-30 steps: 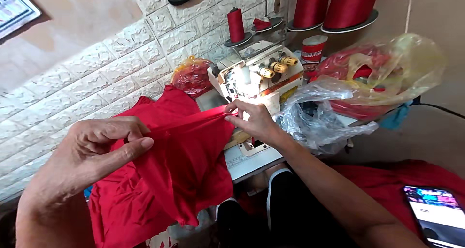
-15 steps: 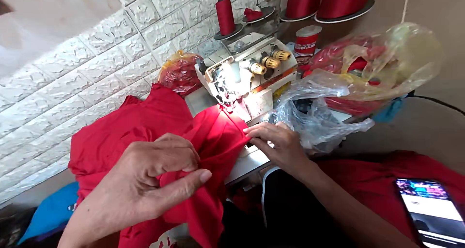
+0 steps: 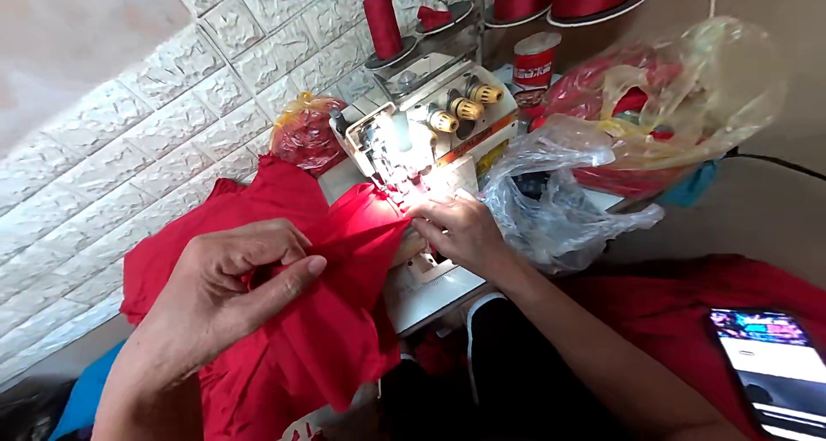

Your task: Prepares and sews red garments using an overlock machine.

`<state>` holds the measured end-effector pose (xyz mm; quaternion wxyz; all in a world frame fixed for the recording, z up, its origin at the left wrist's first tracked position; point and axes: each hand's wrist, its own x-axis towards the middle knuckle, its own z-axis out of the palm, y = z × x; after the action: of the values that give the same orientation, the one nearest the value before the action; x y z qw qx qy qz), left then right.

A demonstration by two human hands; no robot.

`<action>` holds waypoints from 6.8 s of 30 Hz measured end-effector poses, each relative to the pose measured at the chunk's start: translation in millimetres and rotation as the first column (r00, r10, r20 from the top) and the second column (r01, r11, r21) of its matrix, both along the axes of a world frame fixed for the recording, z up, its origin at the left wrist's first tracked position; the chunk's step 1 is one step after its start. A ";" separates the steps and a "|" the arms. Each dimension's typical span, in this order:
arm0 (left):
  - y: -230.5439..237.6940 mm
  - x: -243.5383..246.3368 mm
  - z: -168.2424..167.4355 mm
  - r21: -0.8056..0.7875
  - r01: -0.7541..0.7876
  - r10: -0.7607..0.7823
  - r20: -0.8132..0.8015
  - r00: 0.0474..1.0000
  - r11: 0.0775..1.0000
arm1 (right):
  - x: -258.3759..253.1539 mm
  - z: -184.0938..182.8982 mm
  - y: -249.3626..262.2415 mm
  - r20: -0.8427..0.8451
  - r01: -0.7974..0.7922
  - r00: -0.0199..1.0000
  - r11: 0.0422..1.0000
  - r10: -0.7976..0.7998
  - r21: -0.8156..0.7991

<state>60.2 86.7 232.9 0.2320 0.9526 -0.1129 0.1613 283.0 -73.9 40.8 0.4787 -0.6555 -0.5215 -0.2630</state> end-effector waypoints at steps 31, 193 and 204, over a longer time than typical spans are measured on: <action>-49.2 -19.1 -26.2 0.592 -0.192 0.109 0.173 0.979 0.783 | -49.5 7.2 -65.4 -0.114 -0.181 0.979 0.979 0.170 -0.095; 83.5 23.6 -87.3 0.713 -0.442 0.227 0.382 0.896 0.544 | -23.1 -6.2 14.5 -0.066 0.154 0.986 0.988 -0.152 0.027; -7.1 60.2 -137.1 0.283 -0.389 0.321 0.258 0.911 0.876 | -46.5 3.6 16.9 -0.002 0.290 0.957 0.957 -0.290 0.001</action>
<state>120.3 79.5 95.9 0.0234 0.9606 0.0163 0.2766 236.5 -57.1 44.4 0.4359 -0.7246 -0.4194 -0.3301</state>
